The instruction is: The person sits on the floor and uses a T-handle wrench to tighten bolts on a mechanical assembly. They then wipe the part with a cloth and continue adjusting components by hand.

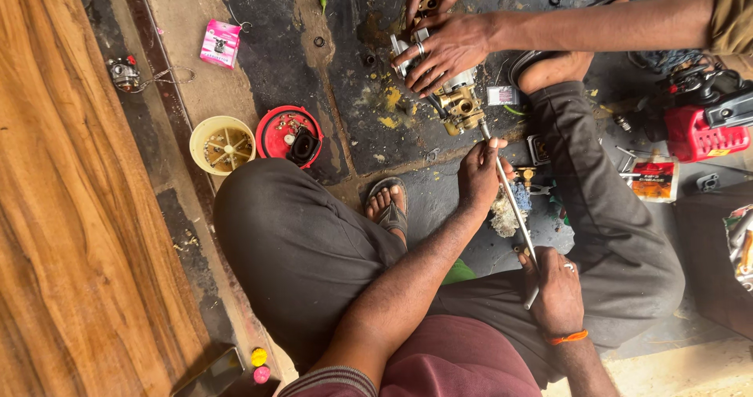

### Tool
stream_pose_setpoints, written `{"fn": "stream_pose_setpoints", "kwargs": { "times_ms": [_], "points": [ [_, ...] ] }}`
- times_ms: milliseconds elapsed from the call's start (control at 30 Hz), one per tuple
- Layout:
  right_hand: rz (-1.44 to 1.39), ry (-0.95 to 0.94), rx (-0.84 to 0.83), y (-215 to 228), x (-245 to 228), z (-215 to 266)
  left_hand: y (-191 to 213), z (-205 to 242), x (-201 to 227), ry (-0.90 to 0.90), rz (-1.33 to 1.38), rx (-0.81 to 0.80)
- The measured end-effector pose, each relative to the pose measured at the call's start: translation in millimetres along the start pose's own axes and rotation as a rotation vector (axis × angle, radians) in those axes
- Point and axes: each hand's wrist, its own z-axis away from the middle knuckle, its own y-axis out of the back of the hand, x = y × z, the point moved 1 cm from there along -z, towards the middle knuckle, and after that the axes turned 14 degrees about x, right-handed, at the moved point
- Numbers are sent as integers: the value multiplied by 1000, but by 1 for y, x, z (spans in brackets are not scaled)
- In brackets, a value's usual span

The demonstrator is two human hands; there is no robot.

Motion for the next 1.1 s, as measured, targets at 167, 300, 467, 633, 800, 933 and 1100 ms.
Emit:
{"fn": "stream_pose_setpoints", "kwargs": {
  "times_ms": [167,300,467,633,800,933,1100],
  "points": [
    [6,8,51,-1,-7,-2,-2,-3,6,9,-8,-4],
    [-33,45,55,3,-13,-4,-2,-8,10,-7,-33,33],
    [10,-35,15,12,-19,-3,3,-5,9,16,-104,-45],
    [15,-185,-92,15,-14,7,-1,-1,-4,7,-69,-41],
    [20,-116,-78,6,-10,1,4,-7,2,15,-13,-32],
    [120,69,25,-2,-7,3,5,-9,7,18,-38,-6],
    [187,112,104,-13,-6,3,3,-15,7,50,-14,30]
  ]
}}
